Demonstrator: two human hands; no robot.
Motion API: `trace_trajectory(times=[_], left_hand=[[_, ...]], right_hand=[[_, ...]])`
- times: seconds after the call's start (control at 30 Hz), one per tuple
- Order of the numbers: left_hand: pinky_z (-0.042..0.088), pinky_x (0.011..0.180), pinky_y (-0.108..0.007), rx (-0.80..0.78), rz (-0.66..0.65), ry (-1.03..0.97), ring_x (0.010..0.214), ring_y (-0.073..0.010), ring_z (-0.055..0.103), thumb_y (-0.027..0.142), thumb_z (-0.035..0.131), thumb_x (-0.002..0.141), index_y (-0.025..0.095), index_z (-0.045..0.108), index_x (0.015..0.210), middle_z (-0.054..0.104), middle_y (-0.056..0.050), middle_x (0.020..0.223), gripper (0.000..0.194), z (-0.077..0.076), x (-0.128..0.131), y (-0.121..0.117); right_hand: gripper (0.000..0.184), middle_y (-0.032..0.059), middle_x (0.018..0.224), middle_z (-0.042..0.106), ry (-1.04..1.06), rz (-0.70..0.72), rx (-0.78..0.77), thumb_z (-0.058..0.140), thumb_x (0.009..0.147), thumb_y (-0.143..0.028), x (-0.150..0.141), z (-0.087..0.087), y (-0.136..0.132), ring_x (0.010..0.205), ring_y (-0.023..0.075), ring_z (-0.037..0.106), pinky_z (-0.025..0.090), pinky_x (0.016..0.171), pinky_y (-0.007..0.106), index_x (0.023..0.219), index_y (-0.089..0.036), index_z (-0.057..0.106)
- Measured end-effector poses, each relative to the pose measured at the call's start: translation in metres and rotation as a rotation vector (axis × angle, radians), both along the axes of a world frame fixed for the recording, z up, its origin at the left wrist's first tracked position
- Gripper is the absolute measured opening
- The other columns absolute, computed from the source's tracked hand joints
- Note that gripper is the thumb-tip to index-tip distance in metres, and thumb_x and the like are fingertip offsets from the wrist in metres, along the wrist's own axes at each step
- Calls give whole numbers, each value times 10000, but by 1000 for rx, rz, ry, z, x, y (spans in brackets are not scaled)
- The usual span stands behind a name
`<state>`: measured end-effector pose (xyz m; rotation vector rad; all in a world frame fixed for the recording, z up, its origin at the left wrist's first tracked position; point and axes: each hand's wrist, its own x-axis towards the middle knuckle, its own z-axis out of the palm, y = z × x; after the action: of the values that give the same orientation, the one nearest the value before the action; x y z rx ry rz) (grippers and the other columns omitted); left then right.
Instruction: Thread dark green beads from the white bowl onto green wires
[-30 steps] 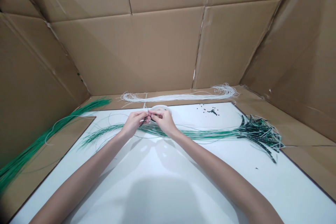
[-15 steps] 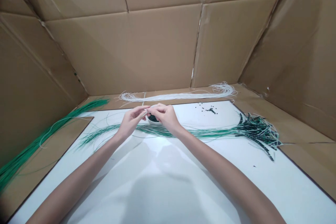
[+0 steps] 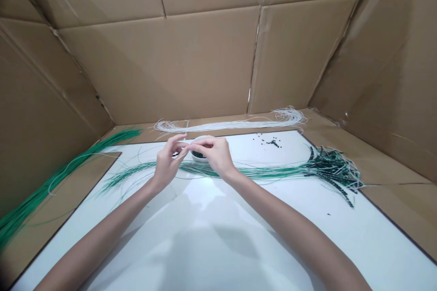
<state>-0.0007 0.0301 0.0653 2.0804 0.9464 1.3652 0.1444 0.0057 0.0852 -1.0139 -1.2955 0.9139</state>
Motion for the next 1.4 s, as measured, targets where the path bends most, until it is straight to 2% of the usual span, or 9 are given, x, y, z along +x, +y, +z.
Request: trace_trajectory(times=[0.2,0.33,0.57,0.77,0.87,0.97,1.07,1.27,1.4], left_hand=[[390,605,-201,-107,-62,-3,663,-106,530,330,466,815,164,594,920,631,-27,788,235,4,-1,1],[375,543,-203,-155,-108,-12,593,-96,493,332,471,809,157,605,941,630,-34,789,257,5,-2,3],[417,575,-200,-221,-186,-16,681,-120,558,317,470,806,152,581,972,631,-51,837,258,4,0,2],[404,824,-268,-173,-76,110,930,-174,544,278,391,808,174,581,1010,610,-48,1025,297,17,-12,12],[397,828,-290,-258,34,214,875,-176,556,225,316,766,169,623,883,635,-28,934,333,21,-29,29],[407,797,-288,-405,-47,403,841,-184,563,246,363,718,168,639,806,650,-23,865,301,22,-43,42],[399,781,-284,-436,-153,483,834,-189,566,276,426,713,170,633,774,658,-22,810,240,26,-47,43],[399,690,-250,-446,-188,313,663,-136,549,331,476,741,140,597,688,620,-27,667,232,31,-39,37],[403,618,-237,-501,-152,185,624,-121,521,311,507,713,127,612,809,617,-43,712,232,29,-40,40]], right_hand=[[171,31,613,613,63,22,-71,650,619,-298,0,-2,4,470,71,403,294,435,220,657,-135,685],[183,41,629,626,90,47,-93,636,627,-305,2,-4,6,474,72,393,277,425,214,667,-131,679],[173,52,620,630,69,62,-130,636,622,-287,4,-3,6,493,77,406,289,446,218,645,-121,679],[198,-8,477,525,102,9,-173,674,581,-306,9,-2,10,452,67,379,280,438,220,649,-120,673],[235,-24,449,485,124,-6,-183,680,577,-325,15,-4,14,436,60,363,275,434,219,680,-114,674],[265,-25,456,484,152,-21,-197,688,568,-340,20,-9,20,425,54,356,274,426,217,698,-110,670],[277,-19,482,491,186,-31,-199,691,561,-350,23,-14,26,433,56,369,276,414,213,695,-109,659],[291,6,601,520,267,-60,-236,695,556,-368,27,-22,35,488,65,443,281,374,180,671,-114,615],[272,32,709,545,270,-6,-258,635,634,-386,30,-25,38,531,72,490,335,386,169,692,-123,600]])
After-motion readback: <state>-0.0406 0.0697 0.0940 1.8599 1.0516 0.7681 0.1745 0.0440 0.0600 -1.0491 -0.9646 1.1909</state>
